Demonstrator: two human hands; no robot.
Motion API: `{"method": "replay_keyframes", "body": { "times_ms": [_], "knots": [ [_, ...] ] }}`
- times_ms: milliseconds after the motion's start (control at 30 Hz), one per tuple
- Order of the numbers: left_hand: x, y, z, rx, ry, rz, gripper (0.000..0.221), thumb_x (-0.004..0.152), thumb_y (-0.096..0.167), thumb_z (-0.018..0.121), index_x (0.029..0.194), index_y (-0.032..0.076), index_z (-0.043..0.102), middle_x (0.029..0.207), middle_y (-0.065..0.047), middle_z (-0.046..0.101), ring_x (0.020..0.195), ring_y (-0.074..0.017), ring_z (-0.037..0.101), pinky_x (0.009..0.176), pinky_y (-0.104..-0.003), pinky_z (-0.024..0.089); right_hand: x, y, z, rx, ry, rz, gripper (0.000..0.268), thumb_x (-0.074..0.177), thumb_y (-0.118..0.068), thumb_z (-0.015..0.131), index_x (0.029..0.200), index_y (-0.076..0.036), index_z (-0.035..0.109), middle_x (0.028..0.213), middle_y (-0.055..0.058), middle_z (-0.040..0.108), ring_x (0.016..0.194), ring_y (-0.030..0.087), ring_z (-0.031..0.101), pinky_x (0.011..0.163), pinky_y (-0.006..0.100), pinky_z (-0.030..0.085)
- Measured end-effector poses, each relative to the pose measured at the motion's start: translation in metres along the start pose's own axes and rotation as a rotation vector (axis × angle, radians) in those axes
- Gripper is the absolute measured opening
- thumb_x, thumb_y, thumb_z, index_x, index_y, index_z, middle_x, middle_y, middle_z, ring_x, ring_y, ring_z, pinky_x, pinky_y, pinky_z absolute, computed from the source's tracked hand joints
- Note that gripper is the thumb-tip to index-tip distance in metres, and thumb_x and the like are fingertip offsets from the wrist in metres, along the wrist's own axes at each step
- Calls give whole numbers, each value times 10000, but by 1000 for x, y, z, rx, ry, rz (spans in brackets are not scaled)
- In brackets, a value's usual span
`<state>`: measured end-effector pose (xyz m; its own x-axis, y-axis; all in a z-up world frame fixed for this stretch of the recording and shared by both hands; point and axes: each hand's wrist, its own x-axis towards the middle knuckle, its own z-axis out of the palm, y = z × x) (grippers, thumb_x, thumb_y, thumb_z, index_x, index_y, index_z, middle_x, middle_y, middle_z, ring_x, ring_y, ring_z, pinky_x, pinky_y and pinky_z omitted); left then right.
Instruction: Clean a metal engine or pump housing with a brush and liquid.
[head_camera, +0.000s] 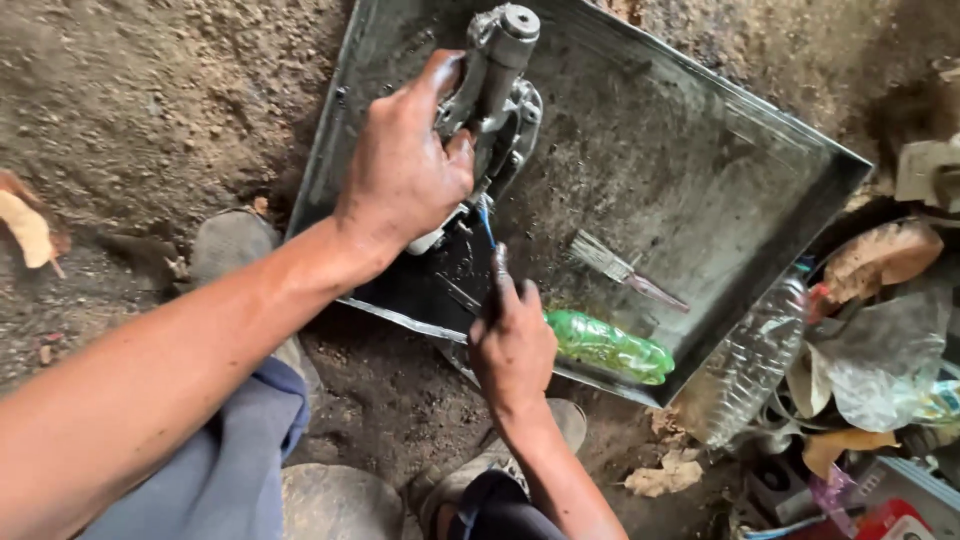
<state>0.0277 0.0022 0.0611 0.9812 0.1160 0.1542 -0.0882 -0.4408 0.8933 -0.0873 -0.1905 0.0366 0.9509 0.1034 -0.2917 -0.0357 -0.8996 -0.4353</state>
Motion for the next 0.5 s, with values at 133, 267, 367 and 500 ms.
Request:
{"method": "replay_keyframes", "body": {
  "times_ms": [133,267,367,500],
  "knots": [
    [9,-1,-4,4,31,32,440,922,-33,677,1336,35,543,1038,-207,751,951,-351,784,815,-442,637,7,7,-4,-49,163,-125,633,767,-75,647,1395,-144,601,1166,294,604,859,458,651,714,498,553],
    [5,6,-6,20,-48,-120,492,890,-7,685,1355,30,529,997,-212,729,855,-365,760,711,-452,619,24,24,-18,0,39,-48,478,880,-99,618,1351,-178,635,951,168,662,816,367,681,724,461,557],
    [4,-3,-5,16,-37,-58,459,917,-11,680,1349,43,535,1006,-194,736,881,-345,772,748,-451,627,43,51,-29,40,-38,-75,403,875,-96,617,1260,-180,702,925,139,697,817,337,701,736,443,563],
    [6,4,5,2,-113,-167,413,976,2,619,1371,69,521,979,-178,714,791,-312,765,626,-397,655,57,47,-55,-95,-130,-118,451,796,-110,683,1235,-192,739,871,153,674,827,384,671,699,488,523]
  ]
}}
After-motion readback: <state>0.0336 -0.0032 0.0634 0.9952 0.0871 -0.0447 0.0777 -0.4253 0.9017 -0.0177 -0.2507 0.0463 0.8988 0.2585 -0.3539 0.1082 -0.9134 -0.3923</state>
